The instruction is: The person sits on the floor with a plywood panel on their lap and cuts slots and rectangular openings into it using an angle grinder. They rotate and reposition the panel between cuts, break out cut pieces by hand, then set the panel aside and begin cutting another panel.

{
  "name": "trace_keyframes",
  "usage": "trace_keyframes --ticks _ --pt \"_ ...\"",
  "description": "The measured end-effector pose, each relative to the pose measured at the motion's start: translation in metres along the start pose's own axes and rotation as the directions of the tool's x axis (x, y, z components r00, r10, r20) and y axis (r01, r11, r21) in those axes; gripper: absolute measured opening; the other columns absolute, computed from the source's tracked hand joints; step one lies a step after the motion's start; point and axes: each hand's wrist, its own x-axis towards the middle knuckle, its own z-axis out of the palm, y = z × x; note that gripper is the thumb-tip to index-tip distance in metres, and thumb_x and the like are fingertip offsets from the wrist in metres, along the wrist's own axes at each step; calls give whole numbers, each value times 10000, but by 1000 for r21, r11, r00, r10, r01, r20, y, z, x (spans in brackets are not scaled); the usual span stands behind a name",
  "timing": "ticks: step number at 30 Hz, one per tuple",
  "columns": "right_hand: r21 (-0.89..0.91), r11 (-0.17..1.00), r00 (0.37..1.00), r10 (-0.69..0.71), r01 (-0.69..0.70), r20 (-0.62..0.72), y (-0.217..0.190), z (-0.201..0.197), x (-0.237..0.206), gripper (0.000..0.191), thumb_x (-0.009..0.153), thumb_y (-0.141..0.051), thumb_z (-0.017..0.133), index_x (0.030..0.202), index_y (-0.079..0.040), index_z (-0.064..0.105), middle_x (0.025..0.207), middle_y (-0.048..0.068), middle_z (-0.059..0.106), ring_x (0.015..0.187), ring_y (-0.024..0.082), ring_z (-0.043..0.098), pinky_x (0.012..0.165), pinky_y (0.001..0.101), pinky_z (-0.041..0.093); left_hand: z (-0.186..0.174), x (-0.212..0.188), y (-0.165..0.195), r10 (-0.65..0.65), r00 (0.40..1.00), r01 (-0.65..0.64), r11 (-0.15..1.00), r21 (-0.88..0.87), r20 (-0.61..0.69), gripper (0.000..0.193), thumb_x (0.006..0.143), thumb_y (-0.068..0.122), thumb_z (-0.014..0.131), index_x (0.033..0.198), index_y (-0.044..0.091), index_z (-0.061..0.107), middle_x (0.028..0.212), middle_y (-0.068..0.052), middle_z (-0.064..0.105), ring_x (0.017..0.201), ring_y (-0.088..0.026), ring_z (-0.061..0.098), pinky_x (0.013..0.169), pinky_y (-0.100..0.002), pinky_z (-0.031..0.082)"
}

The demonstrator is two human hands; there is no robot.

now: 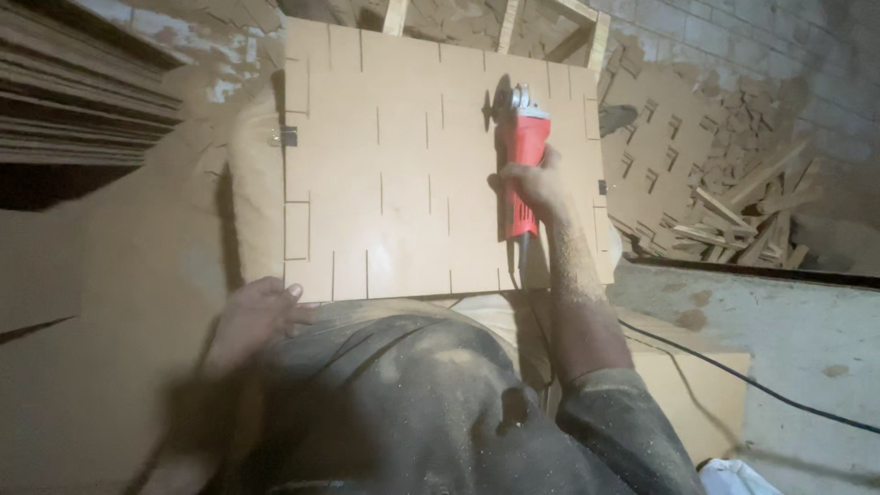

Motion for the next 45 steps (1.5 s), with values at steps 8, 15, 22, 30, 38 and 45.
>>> trace_keyframes --ticks 8,15,22,30,38,45 --pt "-245 969 1000 18 -18 -4 -6 -4 -2 528 696 4 774 1192 28 596 982 120 690 815 221 722 686 367 625 1 -7 1 59 998 -58 989 -137 2 325 995 286 596 1034 -31 657 932 -200 782 829 -257 731 708 -338 542" --pt "-429 897 993 70 -103 -92 -19 0 -5 755 680 -111 849 1322 0 468 1090 127 641 959 256 678 759 394 595 7 -24 17 111 993 -115 984 -137 -39 317 982 276 603 1007 -33 673 914 -178 782 865 -247 755 750 -354 552" --pt "-577 816 999 33 -24 4 -41 1 -13 587 693 -178 846 1210 -3 632 1047 114 713 957 211 708 779 382 594 12 -23 21 5 997 -8 999 -40 -79 333 982 319 606 1026 -2 682 934 -191 791 874 -254 758 801 -366 561" --pt "-452 880 990 126 -142 -67 -52 2 -20 557 716 -94 769 1235 5 594 1003 137 724 902 231 741 769 389 608 11 -13 18 62 998 -67 980 -189 -34 346 969 311 628 1017 -30 648 954 -208 769 885 -274 762 742 -391 560" --pt "-142 989 997 38 -48 -68 -21 -35 -32 536 685 -29 748 1196 17 593 948 120 689 798 240 724 683 383 620 23 -16 23 155 986 -163 971 -176 -62 338 971 297 630 1005 -37 668 929 -189 777 859 -266 756 709 -368 546" --pt "-137 991 999 -5 0 -39 2 -52 -39 538 685 -13 763 1193 16 587 968 103 678 805 203 720 692 361 633 19 -16 21 96 985 -107 992 -67 -141 309 984 286 623 945 -16 672 906 -193 770 876 -246 769 735 -347 563"
